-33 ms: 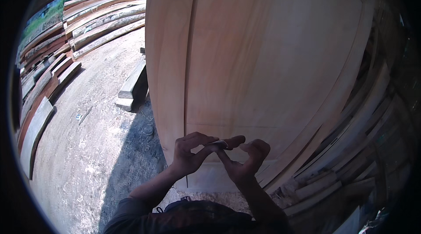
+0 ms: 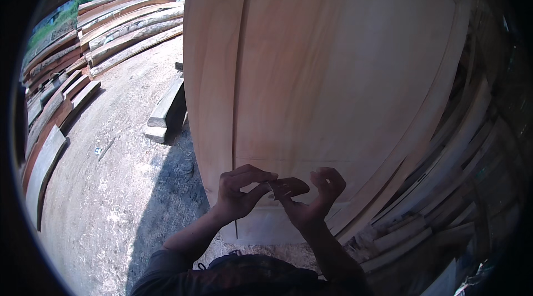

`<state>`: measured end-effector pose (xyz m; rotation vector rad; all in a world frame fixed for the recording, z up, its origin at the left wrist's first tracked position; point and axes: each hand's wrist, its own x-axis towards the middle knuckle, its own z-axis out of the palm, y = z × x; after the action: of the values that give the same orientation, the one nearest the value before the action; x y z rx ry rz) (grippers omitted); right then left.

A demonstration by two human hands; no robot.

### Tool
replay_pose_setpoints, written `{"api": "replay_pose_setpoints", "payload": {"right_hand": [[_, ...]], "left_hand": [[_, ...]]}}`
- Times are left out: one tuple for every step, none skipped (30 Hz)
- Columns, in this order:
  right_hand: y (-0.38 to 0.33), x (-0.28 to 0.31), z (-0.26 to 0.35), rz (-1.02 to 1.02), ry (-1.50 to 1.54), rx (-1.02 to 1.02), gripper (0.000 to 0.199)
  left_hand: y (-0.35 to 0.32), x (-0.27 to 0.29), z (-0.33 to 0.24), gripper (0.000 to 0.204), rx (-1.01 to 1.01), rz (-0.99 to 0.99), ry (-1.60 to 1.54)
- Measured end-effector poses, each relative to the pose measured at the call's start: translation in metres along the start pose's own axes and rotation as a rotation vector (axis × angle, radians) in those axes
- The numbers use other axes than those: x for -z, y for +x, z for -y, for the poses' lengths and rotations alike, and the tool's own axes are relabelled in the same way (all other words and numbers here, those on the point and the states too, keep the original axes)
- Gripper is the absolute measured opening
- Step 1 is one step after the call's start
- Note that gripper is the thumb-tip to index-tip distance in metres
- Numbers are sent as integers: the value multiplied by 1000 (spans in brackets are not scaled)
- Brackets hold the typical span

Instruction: The person sands the surface and recessed panels of a wooden door using a piece of sandpaper held by hand, moving it across various sections of the wood.

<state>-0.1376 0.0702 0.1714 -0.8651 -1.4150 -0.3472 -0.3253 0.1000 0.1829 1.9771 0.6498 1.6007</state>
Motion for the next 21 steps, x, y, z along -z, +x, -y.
{"api": "replay_pose_setpoints", "payload": {"right_hand": [[28, -5, 13, 81, 35, -7, 56], [43, -5, 21, 161, 62, -14, 59], [45, 4, 15, 435, 337, -270, 52], [53, 6, 15, 444, 282, -178, 47], [65, 2, 12, 451, 238, -91, 43], [74, -5, 9, 461, 203, -5, 39], [83, -9, 20, 440, 198, -86, 27], [91, -10, 19, 428, 140, 4, 27], [99, -11, 16, 418, 84, 91, 28], [108, -12, 13, 408, 28, 179, 29], [121, -15, 13, 379, -23, 260, 30], [135, -17, 12, 352, -80, 339, 31], [148, -19, 10, 324, -133, 418, 32], [159, -21, 6, 286, -196, 488, 33], [172, -24, 2, 252, -259, 561, 33], [182, -27, -3, 219, -318, 635, 34], [196, -30, -12, 180, -347, 669, 35], [203, -35, -27, 133, -372, 690, 37], [209, -40, -41, 85, -396, 711, 38], [216, -49, -51, 69, -398, 739, 39], [221, -58, -60, 51, -402, 763, 39]], "left_hand": [[9, 9, -5, 20, -23, -5, -1], [19, 17, -12, 19, -47, -8, -10], [30, 20, -18, 20, -76, -10, -50], [42, 22, -20, 21, -123, -20, -52], [52, 25, -21, 21, -168, -28, -43], [62, 30, -21, 22, -208, -39, -24], [73, 33, -20, 25, -279, -80, -30], [81, 37, -22, 25, -306, -71, -1], [88, 42, -24, 25, -330, -62, 30], [95, 46, -24, 25, -354, -54, 62], [101, 50, -24, 24, -377, -62, 61], [109, 51, -23, 24, -436, -73, 102], [119, 53, -23, 23, -494, -86, 146], [127, 54, -22, 23, -549, -97, 190], [133, 56, -22, 22, -569, -138, 265], [139, 59, -21, 22, -587, -180, 342], [149, 63, -22, 22, -610, -234, 417], [158, 68, -23, 24, -612, -299, 468], [165, 74, -22, 27, -613, -364, 520], [174, 83, -21, 30, -616, -429, 579], [184, 90, -19, 34, -622, -527, 660]]}}
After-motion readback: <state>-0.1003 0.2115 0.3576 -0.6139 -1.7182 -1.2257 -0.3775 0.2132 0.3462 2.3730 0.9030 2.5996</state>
